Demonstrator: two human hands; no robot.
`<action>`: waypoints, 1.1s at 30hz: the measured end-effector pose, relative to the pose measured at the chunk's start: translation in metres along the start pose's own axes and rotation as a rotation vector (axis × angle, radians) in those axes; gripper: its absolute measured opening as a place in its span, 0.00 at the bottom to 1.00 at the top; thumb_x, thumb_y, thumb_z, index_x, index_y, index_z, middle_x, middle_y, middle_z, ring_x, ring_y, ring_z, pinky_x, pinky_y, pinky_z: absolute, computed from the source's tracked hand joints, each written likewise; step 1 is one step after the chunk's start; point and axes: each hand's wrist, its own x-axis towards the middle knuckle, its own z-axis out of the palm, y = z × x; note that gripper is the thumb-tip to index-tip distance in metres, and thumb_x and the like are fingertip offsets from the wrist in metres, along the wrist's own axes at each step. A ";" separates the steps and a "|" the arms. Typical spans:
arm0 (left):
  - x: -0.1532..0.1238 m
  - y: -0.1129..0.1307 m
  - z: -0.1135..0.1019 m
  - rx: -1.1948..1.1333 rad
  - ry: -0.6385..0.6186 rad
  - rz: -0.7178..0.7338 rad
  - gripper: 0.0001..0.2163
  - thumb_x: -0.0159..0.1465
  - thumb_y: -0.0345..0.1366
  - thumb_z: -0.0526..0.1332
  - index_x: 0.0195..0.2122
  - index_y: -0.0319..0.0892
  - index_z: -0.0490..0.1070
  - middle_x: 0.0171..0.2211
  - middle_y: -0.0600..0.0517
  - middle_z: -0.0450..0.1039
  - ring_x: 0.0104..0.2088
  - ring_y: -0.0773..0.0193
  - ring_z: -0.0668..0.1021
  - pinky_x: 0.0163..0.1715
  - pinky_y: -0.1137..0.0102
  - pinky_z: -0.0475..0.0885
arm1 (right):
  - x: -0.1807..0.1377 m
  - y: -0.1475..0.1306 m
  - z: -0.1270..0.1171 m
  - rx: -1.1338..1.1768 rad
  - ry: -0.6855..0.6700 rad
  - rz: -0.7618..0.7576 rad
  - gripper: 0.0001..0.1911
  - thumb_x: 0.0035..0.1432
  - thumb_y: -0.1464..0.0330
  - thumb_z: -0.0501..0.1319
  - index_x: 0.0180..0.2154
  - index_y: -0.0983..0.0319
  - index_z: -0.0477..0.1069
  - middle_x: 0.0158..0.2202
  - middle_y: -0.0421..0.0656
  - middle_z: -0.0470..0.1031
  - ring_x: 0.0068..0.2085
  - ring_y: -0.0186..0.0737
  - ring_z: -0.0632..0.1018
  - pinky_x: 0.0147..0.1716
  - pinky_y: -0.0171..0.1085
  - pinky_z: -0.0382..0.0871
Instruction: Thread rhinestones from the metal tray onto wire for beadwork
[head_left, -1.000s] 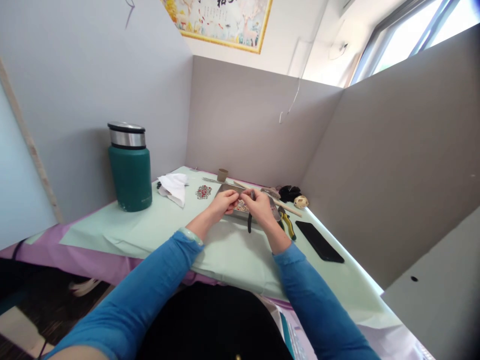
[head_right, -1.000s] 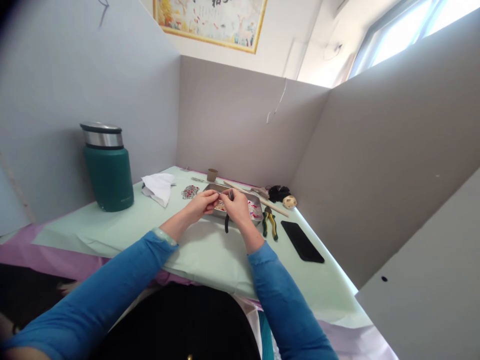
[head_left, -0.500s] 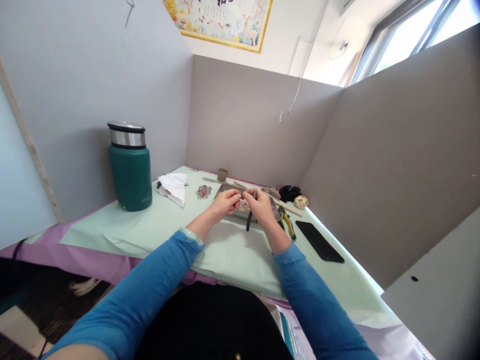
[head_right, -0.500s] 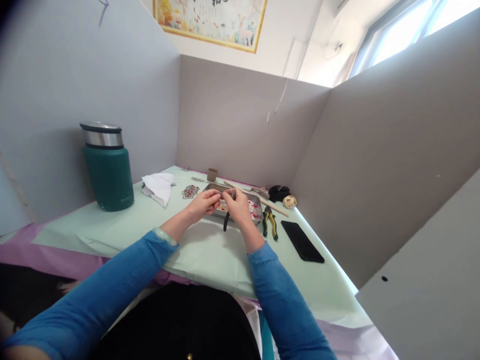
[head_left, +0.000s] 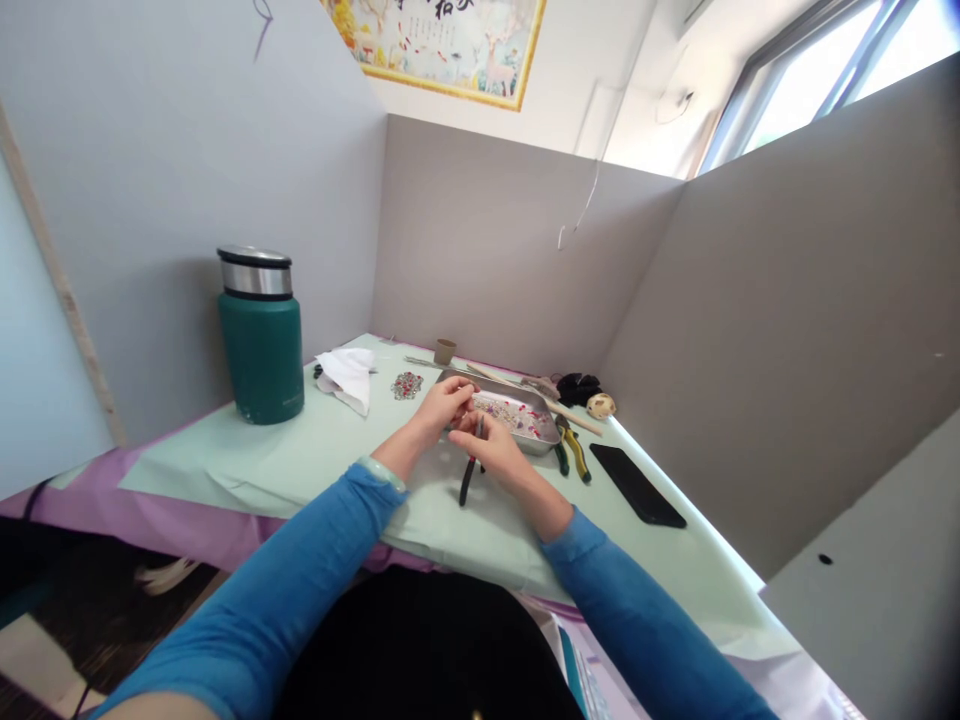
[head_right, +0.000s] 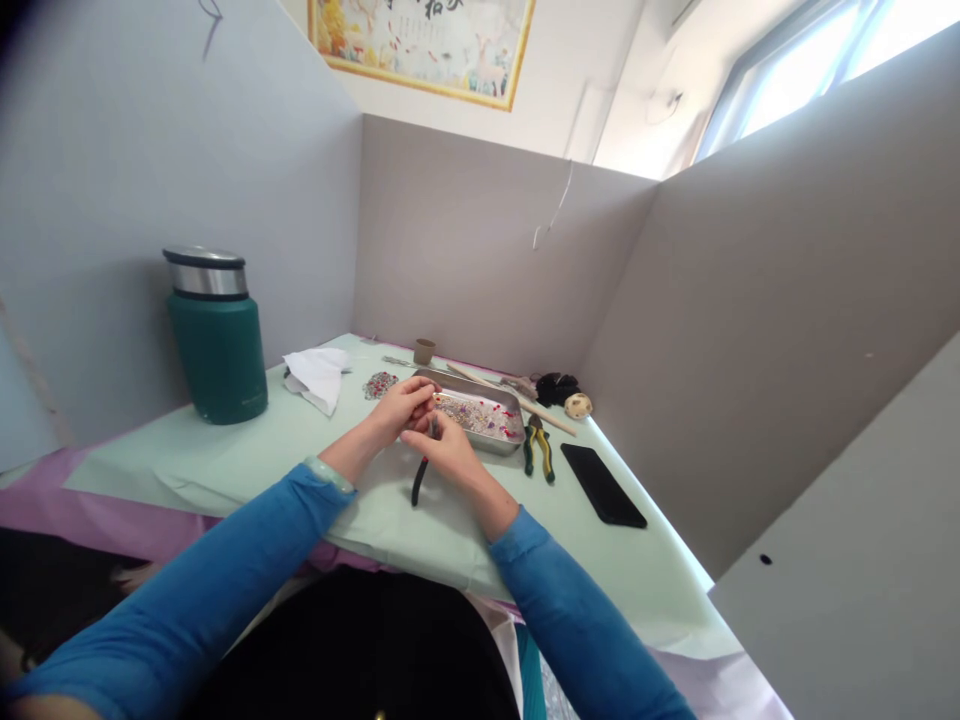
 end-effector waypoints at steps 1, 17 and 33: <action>0.000 0.000 -0.001 0.005 0.004 -0.005 0.07 0.56 0.36 0.59 0.33 0.39 0.68 0.18 0.58 0.62 0.14 0.77 0.60 0.12 0.79 0.53 | -0.001 0.000 0.000 -0.015 -0.015 0.009 0.14 0.45 0.59 0.63 0.25 0.61 0.62 0.21 0.35 0.62 0.24 0.32 0.62 0.25 0.33 0.56; -0.011 0.015 0.008 -0.032 -0.174 -0.062 0.08 0.57 0.39 0.59 0.30 0.38 0.65 0.14 0.57 0.62 0.13 0.75 0.63 0.13 0.79 0.55 | 0.009 0.018 0.000 -0.096 -0.045 0.106 0.16 0.48 0.55 0.60 0.26 0.62 0.67 0.21 0.36 0.61 0.24 0.31 0.61 0.25 0.33 0.55; 0.003 0.009 -0.008 -0.119 0.064 0.067 0.09 0.56 0.40 0.60 0.33 0.38 0.68 0.19 0.58 0.62 0.13 0.78 0.57 0.12 0.78 0.50 | 0.003 0.014 -0.002 -0.236 0.053 -0.055 0.12 0.45 0.71 0.51 0.34 0.60 0.67 0.34 0.42 0.69 0.36 0.42 0.69 0.36 0.41 0.64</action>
